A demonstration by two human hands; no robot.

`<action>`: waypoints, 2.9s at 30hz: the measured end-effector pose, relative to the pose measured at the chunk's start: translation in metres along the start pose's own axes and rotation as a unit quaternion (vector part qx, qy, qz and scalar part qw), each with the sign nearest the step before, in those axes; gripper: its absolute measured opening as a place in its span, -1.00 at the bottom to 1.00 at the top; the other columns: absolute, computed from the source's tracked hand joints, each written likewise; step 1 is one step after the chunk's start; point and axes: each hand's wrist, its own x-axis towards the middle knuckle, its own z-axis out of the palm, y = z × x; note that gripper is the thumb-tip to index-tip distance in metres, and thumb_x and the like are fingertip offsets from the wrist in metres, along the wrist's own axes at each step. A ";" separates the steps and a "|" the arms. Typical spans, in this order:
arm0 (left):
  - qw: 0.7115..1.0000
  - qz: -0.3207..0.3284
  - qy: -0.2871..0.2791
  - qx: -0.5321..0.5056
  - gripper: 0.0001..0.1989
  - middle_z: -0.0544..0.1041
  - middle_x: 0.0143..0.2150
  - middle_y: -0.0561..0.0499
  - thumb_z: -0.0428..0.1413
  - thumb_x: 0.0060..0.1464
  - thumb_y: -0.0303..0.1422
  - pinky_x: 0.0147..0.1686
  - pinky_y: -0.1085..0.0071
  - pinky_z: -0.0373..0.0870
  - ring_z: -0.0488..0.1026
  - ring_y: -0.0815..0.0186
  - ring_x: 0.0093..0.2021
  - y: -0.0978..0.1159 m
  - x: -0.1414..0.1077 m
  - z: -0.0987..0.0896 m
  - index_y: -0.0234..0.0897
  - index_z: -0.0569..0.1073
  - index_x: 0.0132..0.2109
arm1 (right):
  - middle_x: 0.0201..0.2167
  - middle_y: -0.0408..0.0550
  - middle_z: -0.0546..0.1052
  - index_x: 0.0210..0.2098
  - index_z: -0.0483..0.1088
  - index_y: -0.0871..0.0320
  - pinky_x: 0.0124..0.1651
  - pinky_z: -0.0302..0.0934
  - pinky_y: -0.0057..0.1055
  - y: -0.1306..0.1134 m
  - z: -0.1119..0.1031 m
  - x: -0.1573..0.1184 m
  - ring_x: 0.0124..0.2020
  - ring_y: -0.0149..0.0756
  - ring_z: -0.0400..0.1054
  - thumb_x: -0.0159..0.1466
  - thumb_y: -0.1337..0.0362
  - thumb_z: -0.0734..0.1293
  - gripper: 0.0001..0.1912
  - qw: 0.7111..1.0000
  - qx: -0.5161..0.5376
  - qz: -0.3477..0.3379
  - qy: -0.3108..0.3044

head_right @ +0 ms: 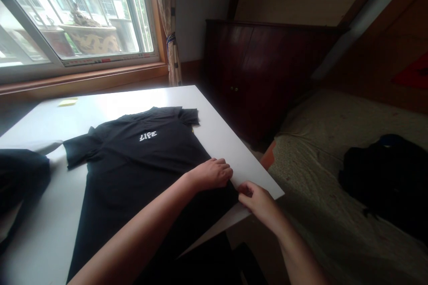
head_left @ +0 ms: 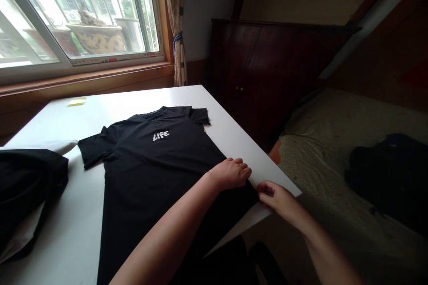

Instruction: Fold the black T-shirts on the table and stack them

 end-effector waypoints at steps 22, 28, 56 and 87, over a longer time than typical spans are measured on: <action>0.984 -0.034 0.003 -0.174 -0.86 0.60 -0.13 -0.02 0.04 0.35 -0.42 -0.15 0.41 0.42 0.51 0.29 -0.15 -0.015 -0.001 0.002 -0.25 0.50 -0.09 | -0.29 -0.03 0.57 -0.27 0.54 0.11 -0.20 0.27 -0.28 -0.016 0.018 0.005 -0.31 -0.18 0.44 0.26 0.17 0.27 -0.77 0.965 -0.166 -0.151 0.135; 0.981 -0.025 -0.002 -0.190 -0.84 0.60 -0.11 -0.03 0.06 0.35 -0.42 -0.09 0.41 0.42 0.50 0.28 -0.12 -0.016 -0.003 -0.002 -0.24 0.54 -0.08 | -0.31 -0.02 0.60 -0.31 0.54 0.10 -0.17 0.28 -0.25 -0.008 0.017 0.007 -0.26 -0.10 0.47 0.21 0.14 0.30 -0.78 0.973 -0.124 -0.136 0.141; 0.975 -0.049 0.030 -0.215 -0.80 0.56 -0.16 -0.04 0.19 0.27 -0.20 0.01 0.38 0.32 0.44 0.26 -0.13 -0.019 -0.003 0.003 -0.20 0.63 -0.17 | -0.49 -0.08 0.54 -0.29 0.51 0.16 -0.37 0.24 -0.38 -0.011 0.006 -0.017 -0.43 -0.24 0.41 0.16 -0.19 0.40 -0.50 0.991 0.129 0.023 0.006; 0.961 -0.264 0.080 0.022 -0.65 0.42 -0.01 -0.14 0.25 0.18 -0.07 -0.03 0.14 0.27 0.28 0.03 0.03 -0.013 -0.009 0.017 -0.22 0.46 -0.07 | -0.32 -0.11 0.42 -0.43 0.32 0.04 -0.26 0.21 -0.34 0.004 -0.008 -0.010 -0.33 -0.22 0.38 0.23 0.15 0.36 -0.82 0.947 -0.287 -0.112 0.091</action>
